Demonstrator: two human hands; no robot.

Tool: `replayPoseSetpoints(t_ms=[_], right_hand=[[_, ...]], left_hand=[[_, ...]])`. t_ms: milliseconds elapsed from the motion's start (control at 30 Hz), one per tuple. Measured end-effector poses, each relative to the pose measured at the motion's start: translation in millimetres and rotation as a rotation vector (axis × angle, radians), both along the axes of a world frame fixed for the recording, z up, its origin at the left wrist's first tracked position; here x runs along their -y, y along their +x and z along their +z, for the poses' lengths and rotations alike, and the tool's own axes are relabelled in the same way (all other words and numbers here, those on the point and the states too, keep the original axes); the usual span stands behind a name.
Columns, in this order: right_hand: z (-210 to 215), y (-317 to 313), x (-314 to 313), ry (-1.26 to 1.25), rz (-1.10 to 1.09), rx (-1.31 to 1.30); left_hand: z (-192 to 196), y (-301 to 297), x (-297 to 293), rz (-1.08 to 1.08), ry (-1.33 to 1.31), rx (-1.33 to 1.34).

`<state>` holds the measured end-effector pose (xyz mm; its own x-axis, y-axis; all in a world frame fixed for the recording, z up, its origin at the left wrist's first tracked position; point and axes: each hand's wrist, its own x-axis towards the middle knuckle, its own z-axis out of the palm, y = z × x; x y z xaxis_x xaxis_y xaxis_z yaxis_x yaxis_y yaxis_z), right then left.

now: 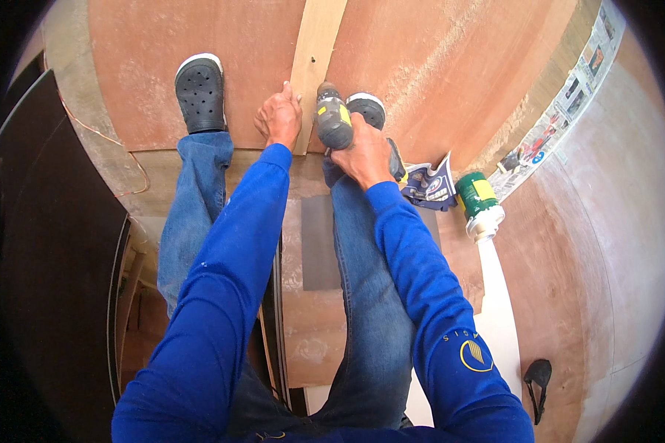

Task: The person uses a cordless drill to drive screws into wooden planks laid on the floor, securing them in place. They also handle a long wooden strip, positioning it along the floor edge while other workers are present nearby.

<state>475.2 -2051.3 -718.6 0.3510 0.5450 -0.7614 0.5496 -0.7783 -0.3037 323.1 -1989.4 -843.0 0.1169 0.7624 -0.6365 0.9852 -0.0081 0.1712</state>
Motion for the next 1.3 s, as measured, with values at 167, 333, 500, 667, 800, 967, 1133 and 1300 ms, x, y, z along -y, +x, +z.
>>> replayPoseSetpoints(t_ms=[167, 333, 500, 667, 800, 967, 1133, 1300], right_hand=[[1, 7, 1, -0.017, -0.018, 0.062], [-5, 11, 0, 0.024, 0.011, -0.037], [-8, 3, 2, 0.060, -0.114, -0.026], [-4, 11, 1, -0.004, -0.035, 0.019], [2, 13, -3, -0.011, -0.013, 0.004], [1, 5, -6, -0.013, -0.057, 0.000], [-5, 4, -6, -0.064, -0.059, -0.011], [-7, 4, -5, -0.076, -0.034, -0.025]], left_hand=[[1, 0, 0, 0.048, -0.008, 0.026], [5, 0, -4, 0.034, -0.054, 0.033], [4, -2, -7, 0.020, -0.116, 0.044], [-1, -1, -1, 0.022, -0.015, 0.043], [-4, -3, 3, 0.012, 0.025, 0.042], [-6, -4, 2, 0.051, -0.034, 0.046], [-2, -3, -3, 0.042, -0.050, 0.047], [6, -3, -6, 0.055, -0.043, 0.107]])
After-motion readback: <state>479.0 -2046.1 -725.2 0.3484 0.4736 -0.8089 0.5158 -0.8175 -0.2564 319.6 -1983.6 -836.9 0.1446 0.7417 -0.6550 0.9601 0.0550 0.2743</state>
